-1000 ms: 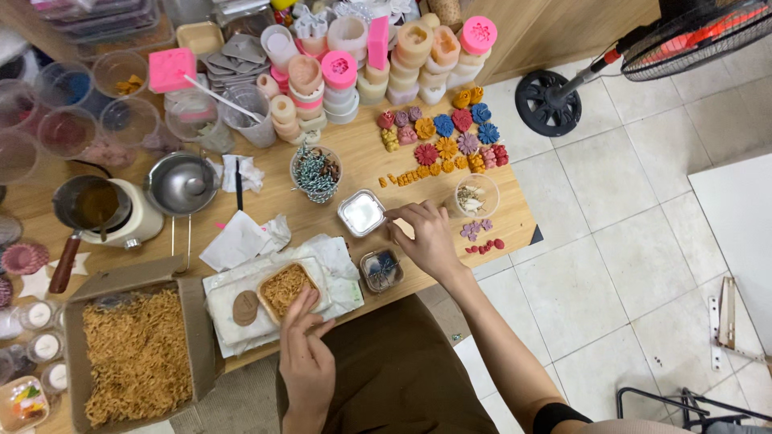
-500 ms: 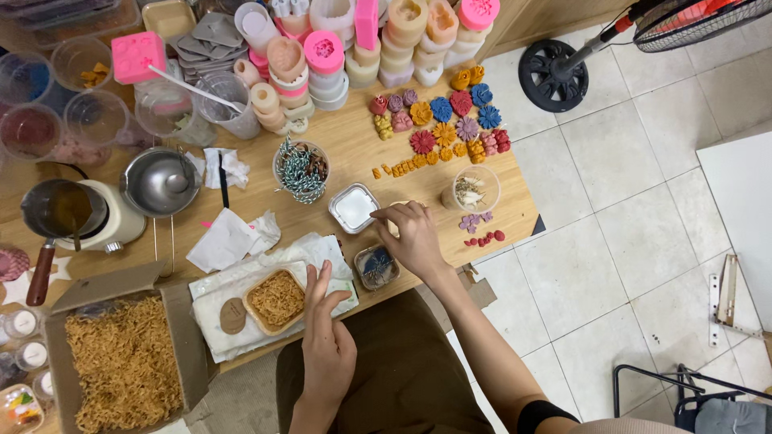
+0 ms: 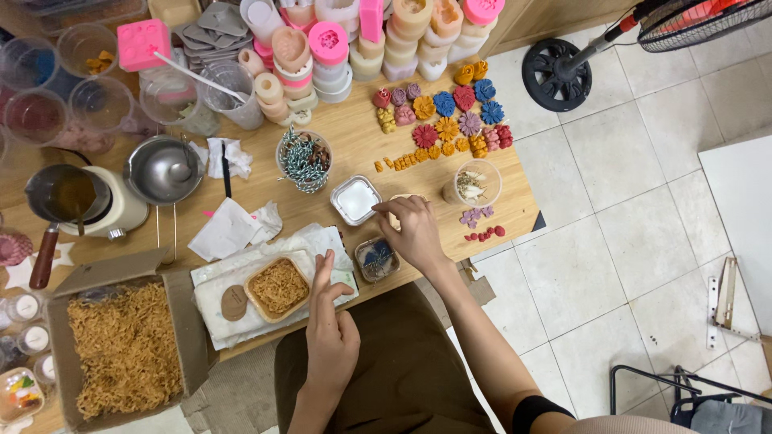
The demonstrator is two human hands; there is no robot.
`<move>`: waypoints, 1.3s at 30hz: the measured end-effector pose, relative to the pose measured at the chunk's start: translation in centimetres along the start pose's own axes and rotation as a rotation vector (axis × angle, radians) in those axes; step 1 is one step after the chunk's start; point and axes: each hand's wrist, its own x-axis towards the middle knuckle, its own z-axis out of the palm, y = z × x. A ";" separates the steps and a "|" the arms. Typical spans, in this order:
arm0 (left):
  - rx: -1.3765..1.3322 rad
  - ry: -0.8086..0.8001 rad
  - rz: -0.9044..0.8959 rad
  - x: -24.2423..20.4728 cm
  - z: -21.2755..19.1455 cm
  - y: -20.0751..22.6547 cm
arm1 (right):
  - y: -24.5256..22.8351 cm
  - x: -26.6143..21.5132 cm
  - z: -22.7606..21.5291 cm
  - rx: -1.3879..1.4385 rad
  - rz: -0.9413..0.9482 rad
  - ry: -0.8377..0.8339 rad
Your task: The person shapes brown wax by hand into a ball, covers it with shredded yellow wax pieces, and places it into a small square container. The person then adds a red flower-shaped wax piece on top and sprinkles it with small white and blue wax particles before sealing the container and attaching a decorative cord.
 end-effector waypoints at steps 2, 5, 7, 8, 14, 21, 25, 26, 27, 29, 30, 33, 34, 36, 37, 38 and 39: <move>-0.018 0.008 0.021 -0.2 0.1 0.0 | -0.1 0.0 -0.1 0.007 -0.002 -0.001; -0.044 0.009 0.031 -0.3 0.2 0.1 | -0.3 0.0 -0.2 -0.004 -0.003 -0.020; -0.050 0.008 0.024 -0.4 0.2 0.4 | -0.4 -0.1 -0.3 -0.013 -0.004 -0.026; -0.049 0.007 0.017 -0.5 0.1 0.7 | -0.5 -0.1 -0.3 -0.015 -0.006 -0.022; 0.020 0.026 -0.028 -1.1 -0.2 1.1 | -0.6 -0.2 -1.6 -0.006 -0.019 -0.005; 0.019 0.039 -0.082 -1.3 -0.3 0.8 | 3.9 3.0 -7.3 0.076 0.114 0.078; 0.017 0.020 -0.044 -0.8 -0.3 1.0 | 9.5 7.3 -8.7 -0.186 -0.018 0.147; 0.012 0.010 -0.042 -0.6 -0.3 1.0 | 11.3 8.8 -8.1 -0.269 0.000 0.107; 0.007 -0.001 -0.037 -0.6 -0.3 1.0 | 13.2 10.5 -7.2 -0.361 0.041 0.058; 0.032 -0.025 -0.024 -0.7 -0.1 1.2 | 17.0 13.1 -4.9 -0.436 0.114 -0.048; 0.043 -0.037 -0.016 -0.7 0.1 1.3 | 18.8 14.0 -3.8 -0.419 0.147 -0.105; 0.079 -0.044 -0.019 -1.0 0.3 1.5 | 22.1 16.0 -0.4 -0.444 0.289 -0.231; 0.086 -0.053 -0.034 -1.1 0.3 1.5 | 22.8 16.3 0.5 -0.465 0.343 -0.267; 0.097 -0.073 -0.059 -1.1 0.3 1.4 | 23.8 16.5 2.2 -0.544 0.360 -0.306; 0.087 -0.075 -0.079 -1.1 0.3 1.4 | 24.1 16.5 2.9 -0.584 0.372 -0.325; 0.078 -0.077 -0.098 -1.2 0.3 1.4 | 24.3 16.6 3.6 -0.614 0.360 -0.304; 0.068 -0.082 -0.116 -1.2 0.3 1.5 | 24.4 16.6 4.2 -0.644 0.352 -0.282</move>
